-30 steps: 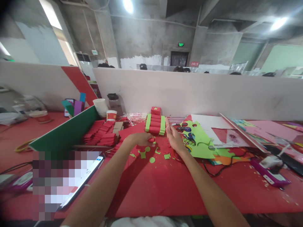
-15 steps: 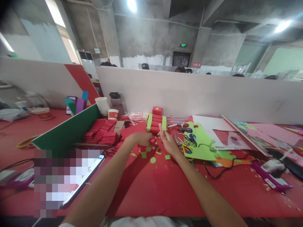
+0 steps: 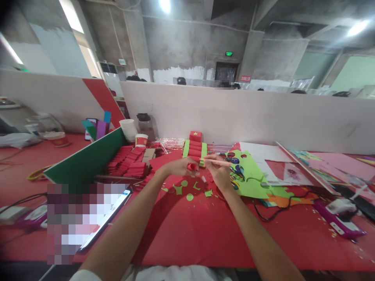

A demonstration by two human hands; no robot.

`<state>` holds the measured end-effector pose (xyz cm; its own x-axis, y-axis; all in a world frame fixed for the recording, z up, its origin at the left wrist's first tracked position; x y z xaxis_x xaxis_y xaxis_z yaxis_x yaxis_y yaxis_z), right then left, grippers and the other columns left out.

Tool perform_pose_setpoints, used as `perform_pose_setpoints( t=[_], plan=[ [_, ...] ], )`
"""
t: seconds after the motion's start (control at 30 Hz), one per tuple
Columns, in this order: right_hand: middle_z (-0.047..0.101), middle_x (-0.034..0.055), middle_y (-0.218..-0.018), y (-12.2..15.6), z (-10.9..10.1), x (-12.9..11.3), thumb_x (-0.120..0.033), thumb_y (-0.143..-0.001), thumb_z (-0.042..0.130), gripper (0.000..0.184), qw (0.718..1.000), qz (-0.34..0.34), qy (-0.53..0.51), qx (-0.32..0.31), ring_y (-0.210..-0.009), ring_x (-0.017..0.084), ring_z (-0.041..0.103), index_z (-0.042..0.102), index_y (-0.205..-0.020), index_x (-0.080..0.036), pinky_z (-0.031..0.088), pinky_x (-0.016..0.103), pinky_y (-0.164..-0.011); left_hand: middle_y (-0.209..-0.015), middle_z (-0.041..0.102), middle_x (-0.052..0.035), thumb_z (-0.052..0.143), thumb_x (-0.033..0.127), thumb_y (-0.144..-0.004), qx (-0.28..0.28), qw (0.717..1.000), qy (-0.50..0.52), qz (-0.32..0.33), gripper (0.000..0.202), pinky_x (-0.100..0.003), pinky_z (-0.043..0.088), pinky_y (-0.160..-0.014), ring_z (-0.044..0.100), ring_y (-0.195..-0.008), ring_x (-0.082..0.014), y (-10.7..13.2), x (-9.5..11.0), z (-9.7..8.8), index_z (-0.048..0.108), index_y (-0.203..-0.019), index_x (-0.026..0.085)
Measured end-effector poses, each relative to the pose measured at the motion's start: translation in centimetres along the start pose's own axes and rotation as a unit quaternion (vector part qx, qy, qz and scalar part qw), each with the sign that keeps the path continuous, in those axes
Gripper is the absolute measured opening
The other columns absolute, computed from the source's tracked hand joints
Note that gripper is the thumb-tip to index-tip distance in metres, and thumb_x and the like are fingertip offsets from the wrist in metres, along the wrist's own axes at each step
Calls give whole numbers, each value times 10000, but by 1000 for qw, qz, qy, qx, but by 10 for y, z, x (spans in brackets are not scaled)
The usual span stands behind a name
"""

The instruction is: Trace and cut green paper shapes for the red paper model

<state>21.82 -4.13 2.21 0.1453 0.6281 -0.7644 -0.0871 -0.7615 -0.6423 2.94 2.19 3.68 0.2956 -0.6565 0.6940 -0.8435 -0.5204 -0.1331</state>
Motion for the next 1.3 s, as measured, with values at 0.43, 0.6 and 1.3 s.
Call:
perform_pose_setpoints(
  t=[0.43,0.6,1.3],
  plan=[
    [717,37,-819,-1,-2,-8,-375,-874,667,167,998,-22,61,-5,-735,196,687,675,-924,-216,547,310,-671,-651,525,13,588,410,-845,46,997,-62,4,286,-222,345,-552,438,-579,-101,2,14,-5,606,-719,154],
    [735,55,-943,-10,-19,8,-311,-981,487,200,966,-36,229,-114,-878,213,685,671,-977,-232,495,322,-775,-671,598,-34,574,340,-826,40,946,-288,-143,171,-261,346,-574,507,-597,-163,4,-8,-5,623,-741,201],
    [656,19,-848,2,-8,29,-225,-818,670,151,946,26,228,-229,-732,192,607,552,-913,-223,423,273,-653,-686,627,-19,609,342,-787,-7,969,-207,-138,145,-240,336,-514,514,-566,-142,3,-7,-1,635,-764,202]
  ],
)
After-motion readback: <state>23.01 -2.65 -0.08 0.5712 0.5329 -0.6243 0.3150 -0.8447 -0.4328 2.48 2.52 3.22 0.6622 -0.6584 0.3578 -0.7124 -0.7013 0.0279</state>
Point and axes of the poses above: each hand's wrist, its own y-axis away from the middle knuckle, its own z-axis out of the palm, x = y × z, the point moved 1 cm from there along -y, towards the middle knuckle
